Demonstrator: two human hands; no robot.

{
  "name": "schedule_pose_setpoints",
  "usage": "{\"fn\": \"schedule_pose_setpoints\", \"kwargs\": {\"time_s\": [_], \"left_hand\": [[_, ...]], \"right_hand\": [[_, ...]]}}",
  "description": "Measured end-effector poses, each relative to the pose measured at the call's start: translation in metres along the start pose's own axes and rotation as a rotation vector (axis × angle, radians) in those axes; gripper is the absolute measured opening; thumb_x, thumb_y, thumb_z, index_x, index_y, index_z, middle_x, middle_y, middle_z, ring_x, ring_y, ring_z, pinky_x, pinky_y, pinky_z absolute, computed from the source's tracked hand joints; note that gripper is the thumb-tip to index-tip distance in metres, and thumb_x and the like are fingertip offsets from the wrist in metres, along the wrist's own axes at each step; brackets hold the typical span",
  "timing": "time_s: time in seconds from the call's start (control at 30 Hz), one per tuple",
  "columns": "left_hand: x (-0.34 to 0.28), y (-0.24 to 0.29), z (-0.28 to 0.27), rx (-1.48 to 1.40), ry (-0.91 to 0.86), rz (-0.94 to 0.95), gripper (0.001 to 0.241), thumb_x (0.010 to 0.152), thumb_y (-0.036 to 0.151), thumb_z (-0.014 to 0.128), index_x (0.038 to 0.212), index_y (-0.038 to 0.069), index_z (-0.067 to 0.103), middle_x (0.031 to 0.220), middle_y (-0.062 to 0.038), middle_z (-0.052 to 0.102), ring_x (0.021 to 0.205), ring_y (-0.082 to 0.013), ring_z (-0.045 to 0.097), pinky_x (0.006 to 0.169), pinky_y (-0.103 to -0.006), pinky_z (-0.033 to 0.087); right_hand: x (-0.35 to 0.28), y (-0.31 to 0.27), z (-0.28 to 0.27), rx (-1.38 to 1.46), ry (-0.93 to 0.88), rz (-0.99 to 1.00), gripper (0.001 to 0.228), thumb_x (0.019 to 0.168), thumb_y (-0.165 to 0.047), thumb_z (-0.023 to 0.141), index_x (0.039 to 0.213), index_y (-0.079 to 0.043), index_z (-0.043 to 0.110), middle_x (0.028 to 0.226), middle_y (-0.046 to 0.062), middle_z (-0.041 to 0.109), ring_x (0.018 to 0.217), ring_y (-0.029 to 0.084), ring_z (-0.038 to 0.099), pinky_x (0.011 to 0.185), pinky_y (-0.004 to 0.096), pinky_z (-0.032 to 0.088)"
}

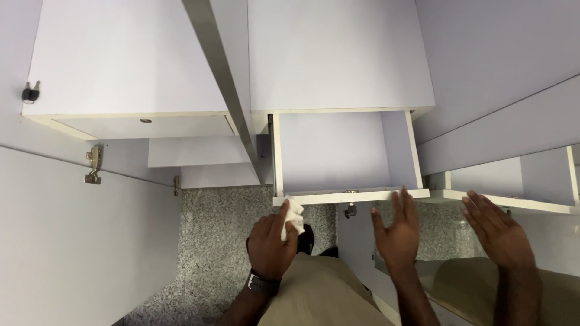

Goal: The person cleans the interior of a white wall-mounted cabinet and a drawer using a white cloth. They wipe the bottom shelf and the inside of the drawer, then close the drawer and lock it with a key.

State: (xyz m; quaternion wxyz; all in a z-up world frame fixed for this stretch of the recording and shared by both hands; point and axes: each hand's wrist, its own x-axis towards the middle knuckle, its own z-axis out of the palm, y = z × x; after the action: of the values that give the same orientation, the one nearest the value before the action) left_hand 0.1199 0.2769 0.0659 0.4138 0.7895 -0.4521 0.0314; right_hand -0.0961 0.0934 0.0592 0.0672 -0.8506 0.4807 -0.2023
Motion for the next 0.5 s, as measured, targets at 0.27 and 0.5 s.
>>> {"fn": "schedule_pose_setpoints", "kwargs": {"time_s": [0.27, 0.5], "left_hand": [[0.054, -0.021, 0.035, -0.074, 0.082, -0.067, 0.015, 0.098, 0.017, 0.066, 0.104, 0.004, 0.066, 0.096, -0.016, 0.068, 0.081, -0.0283, 0.067, 0.064, -0.0406, 0.056], [0.185, -0.028, 0.089, -0.043, 0.146, -0.037, 0.023, 0.112, 0.025, 0.061, 0.129, 0.011, 0.069, 0.126, -0.011, 0.073, 0.114, -0.0283, 0.071, 0.109, -0.0491, 0.054]], "right_hand": [[0.004, 0.003, 0.024, -0.238, 0.076, -0.049, 0.061, 0.097, -0.05, 0.066, 0.132, 0.001, 0.068, 0.147, 0.021, 0.06, 0.134, 0.04, 0.06, 0.092, 0.045, 0.06], [0.017, 0.012, 0.031, -0.339, 0.114, -0.066, 0.061, 0.096, -0.058, 0.064, 0.123, -0.005, 0.074, 0.139, 0.014, 0.069, 0.123, 0.032, 0.07, 0.074, 0.039, 0.064]]}}
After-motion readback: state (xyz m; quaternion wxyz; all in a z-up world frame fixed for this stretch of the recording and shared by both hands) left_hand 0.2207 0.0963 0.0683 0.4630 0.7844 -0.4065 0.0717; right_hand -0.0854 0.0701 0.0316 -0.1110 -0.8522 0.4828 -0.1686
